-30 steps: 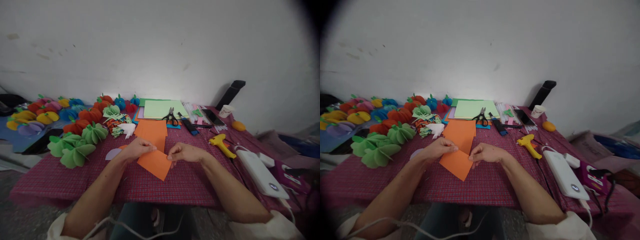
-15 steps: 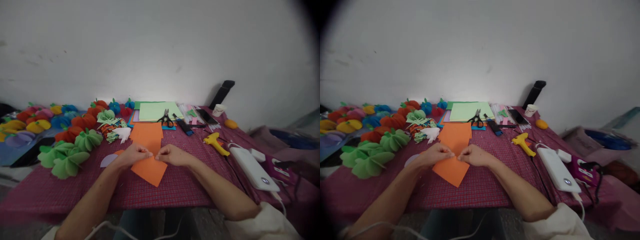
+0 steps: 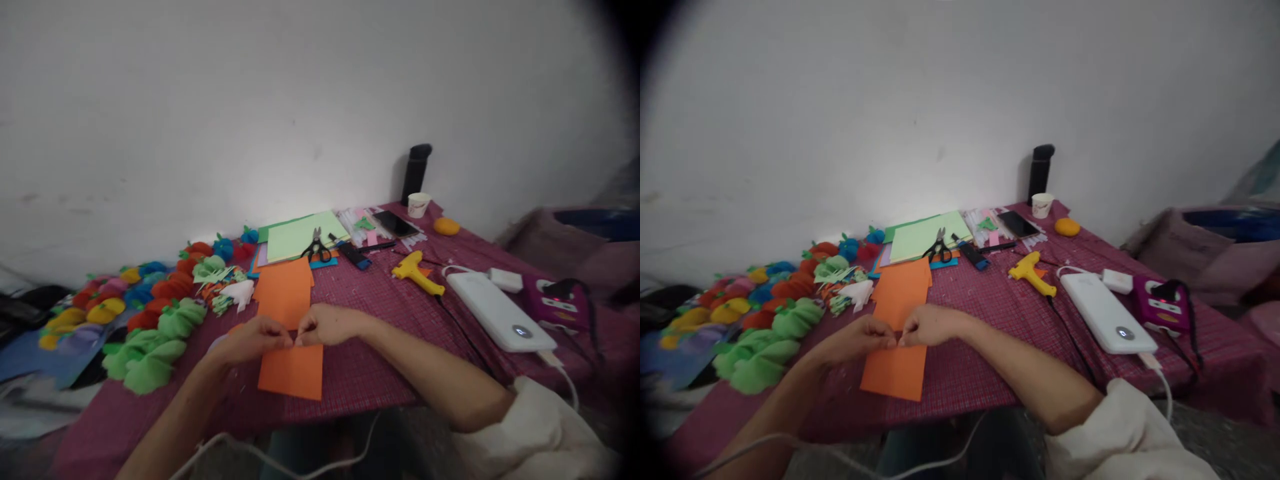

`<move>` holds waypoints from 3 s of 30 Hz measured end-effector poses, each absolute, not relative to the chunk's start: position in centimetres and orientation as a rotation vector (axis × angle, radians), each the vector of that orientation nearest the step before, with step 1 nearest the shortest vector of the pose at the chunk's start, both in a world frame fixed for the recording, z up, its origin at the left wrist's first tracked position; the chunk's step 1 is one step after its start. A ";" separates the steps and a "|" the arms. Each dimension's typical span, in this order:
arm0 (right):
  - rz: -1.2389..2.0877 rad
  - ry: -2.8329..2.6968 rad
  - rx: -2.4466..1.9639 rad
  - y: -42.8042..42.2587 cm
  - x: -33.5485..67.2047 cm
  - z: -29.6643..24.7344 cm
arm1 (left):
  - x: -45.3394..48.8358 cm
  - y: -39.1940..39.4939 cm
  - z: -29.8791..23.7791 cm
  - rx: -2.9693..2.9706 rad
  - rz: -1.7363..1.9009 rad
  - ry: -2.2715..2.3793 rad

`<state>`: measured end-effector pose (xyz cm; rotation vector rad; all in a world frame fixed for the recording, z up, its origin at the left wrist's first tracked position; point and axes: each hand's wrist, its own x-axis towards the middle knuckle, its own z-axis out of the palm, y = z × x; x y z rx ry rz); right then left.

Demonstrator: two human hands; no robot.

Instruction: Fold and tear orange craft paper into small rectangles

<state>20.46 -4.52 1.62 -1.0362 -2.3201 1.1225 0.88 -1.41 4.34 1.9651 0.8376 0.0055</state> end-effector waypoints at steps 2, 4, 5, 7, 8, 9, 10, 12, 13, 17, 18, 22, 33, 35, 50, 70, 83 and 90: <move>1.200 -2.316 -1.010 -4.6 20.7 1.8 | 0.4 -1.6 5.1 1.982 0.000 0.867; 1.333 -2.284 -0.995 -4.6 20.8 2.2 | -0.4 -1.6 5.8 2.020 -0.009 0.889; 1.383 -2.264 -0.996 -4.7 20.7 2.4 | -0.9 -1.6 6.2 2.042 -0.014 0.901; 1.450 -2.207 -1.005 -5.0 20.3 3.1 | -1.8 -1.6 6.9 2.071 0.007 0.921; 1.472 -2.174 -1.012 -5.4 20.1 3.4 | -2.1 -1.6 7.2 2.083 0.034 0.929; 1.490 -2.135 -1.020 -5.9 19.8 3.7 | -2.4 -1.7 7.5 2.092 0.064 0.931; 1.510 -2.087 -1.031 -6.7 19.6 3.8 | -2.6 -1.8 7.7 2.102 0.086 0.926; 1.546 -1.965 -1.063 -8.5 19.2 3.8 | -2.7 -1.9 7.8 2.128 0.104 0.906; 1.556 -1.892 -1.084 -9.6 19.0 3.5 | -2.6 -1.9 7.8 2.145 0.103 0.896; 1.483 -1.571 -1.276 -12.9 18.6 1.3 | -2.5 -1.8 6.9 2.165 0.274 1.029; 1.457 -1.487 -1.340 -13.2 18.6 0.7 | -2.6 -2.0 6.6 2.155 0.371 1.092; 1.258 -1.257 -1.523 -13.2 18.7 -1.3 | -2.2 -4.6 4.8 2.232 0.791 1.283; 0.111 -2.177 -1.835 -13.2 21.6 2.6 | 2.2 -14.8 -1.8 2.864 0.501 1.010; 0.105 -2.355 -1.552 -11.8 21.6 2.6 | 2.8 -14.4 -1.7 2.855 0.516 1.009; 0.257 -2.718 -1.133 -7.3 23.3 -1.2 | 4.5 -14.3 -3.1 2.740 0.319 1.011; 0.033 -2.628 -1.246 -8.9 23.1 0.3 | 3.3 -12.8 -0.5 2.851 0.401 1.071; 0.191 -2.708 -1.223 -14.5 23.7 -2.6 | 3.4 -9.9 -2.1 2.811 0.239 1.120; 0.546 -2.635 -1.195 -16.1 25.0 0.9 | 3.7 -10.4 -0.7 2.856 0.363 1.139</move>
